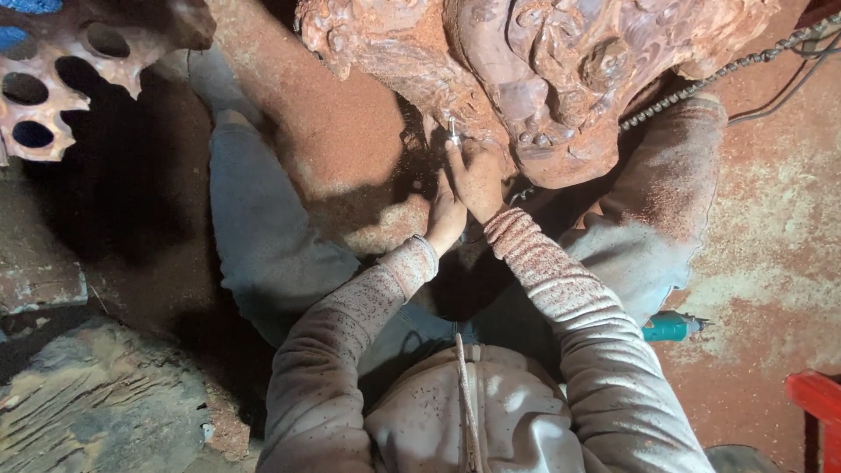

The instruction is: The person carves intricate details into a large wooden sculpture using a handheld rotary tool.

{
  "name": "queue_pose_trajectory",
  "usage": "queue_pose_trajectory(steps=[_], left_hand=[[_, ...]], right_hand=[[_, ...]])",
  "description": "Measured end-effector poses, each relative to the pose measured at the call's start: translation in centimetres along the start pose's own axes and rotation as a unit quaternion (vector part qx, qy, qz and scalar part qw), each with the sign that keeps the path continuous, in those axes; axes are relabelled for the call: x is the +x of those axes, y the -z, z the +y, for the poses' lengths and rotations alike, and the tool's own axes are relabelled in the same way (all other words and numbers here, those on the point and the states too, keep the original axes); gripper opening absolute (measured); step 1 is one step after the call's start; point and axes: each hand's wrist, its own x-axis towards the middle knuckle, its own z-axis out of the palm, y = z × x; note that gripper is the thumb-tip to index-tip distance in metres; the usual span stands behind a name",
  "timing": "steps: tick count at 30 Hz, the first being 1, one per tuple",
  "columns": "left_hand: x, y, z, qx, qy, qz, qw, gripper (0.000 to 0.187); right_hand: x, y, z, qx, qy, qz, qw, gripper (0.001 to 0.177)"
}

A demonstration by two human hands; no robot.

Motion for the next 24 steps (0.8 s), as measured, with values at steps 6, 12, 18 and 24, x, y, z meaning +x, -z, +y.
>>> queue_pose_trajectory(steps=[6, 12, 18, 24], left_hand=[[-1.6, 1.2, 5.7, 0.046, 0.079, -0.037, 0.995, 0.056], [-0.9, -1.1, -0.7, 0.0, 0.014, -0.01, 1.0, 0.052], [-1.2, -1.0, 2.5, -0.027, -0.048, -0.034, 0.998, 0.043], [-3.7, -0.6, 10.2, -0.112, 0.015, -0.041, 0.993, 0.035]], right_hand=[[-0.2, 0.2, 1.5, -0.035, 0.011, 0.008, 0.999, 0.045], [-0.2, 0.6, 0.3, -0.038, 0.037, 0.014, 0.998, 0.045], [0.1, 1.5, -0.4, -0.081, 0.09, -0.009, 0.993, 0.038], [0.8, 2.0, 2.1, -0.145, 0.107, -0.05, 0.982, 0.038]])
